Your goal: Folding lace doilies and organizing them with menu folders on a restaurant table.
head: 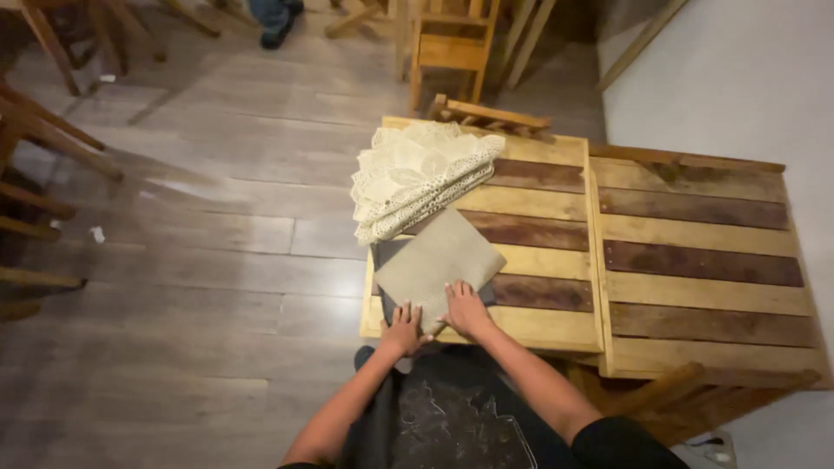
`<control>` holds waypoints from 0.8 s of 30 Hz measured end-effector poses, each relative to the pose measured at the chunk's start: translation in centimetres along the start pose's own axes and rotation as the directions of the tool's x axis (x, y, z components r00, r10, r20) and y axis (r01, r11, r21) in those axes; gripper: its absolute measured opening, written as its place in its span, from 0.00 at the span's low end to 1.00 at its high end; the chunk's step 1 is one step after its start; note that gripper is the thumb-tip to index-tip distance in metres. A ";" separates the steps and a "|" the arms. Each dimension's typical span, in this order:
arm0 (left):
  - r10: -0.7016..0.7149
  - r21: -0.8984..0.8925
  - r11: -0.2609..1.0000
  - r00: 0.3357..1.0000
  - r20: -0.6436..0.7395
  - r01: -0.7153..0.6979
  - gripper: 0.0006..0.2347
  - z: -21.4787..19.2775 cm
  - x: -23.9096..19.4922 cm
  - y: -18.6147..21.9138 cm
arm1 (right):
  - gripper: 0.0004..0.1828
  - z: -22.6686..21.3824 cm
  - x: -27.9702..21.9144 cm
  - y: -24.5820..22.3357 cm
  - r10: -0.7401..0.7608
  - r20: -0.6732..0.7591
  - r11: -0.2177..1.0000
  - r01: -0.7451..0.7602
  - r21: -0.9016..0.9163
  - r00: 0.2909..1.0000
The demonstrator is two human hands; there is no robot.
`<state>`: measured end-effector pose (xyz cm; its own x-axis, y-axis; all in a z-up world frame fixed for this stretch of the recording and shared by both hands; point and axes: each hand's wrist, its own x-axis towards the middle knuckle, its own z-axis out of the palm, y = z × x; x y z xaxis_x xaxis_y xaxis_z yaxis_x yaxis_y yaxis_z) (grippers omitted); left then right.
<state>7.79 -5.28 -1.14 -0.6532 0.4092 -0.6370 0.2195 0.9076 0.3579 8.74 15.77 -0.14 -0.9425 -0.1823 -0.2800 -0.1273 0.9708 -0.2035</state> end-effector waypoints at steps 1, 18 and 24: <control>0.006 0.006 1.000 1.000 -0.001 -0.006 0.42 -0.4 0.8 -0.5 | 0.51 -2.0 0.4 -0.1 0.007 -0.005 1.000 -0.007 0.001 1.000; 0.340 0.139 0.939 0.909 -0.239 -0.315 0.23 -0.1 1.0 -1.7 | 0.43 0.3 -1.7 -7.0 0.115 -0.208 0.989 -0.131 -0.064 0.971; 0.557 0.532 0.792 0.714 -0.424 -0.301 0.27 2.0 1.6 -6.4 | 0.24 8.1 0.6 0.5 0.108 -0.164 0.916 -0.034 0.401 0.981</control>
<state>6.75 -10.22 -5.80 -0.6518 0.7577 0.0338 0.7558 0.6451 0.1121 10.59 14.83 -8.05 -0.9886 -0.0485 -0.1424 0.0388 0.8323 -0.5529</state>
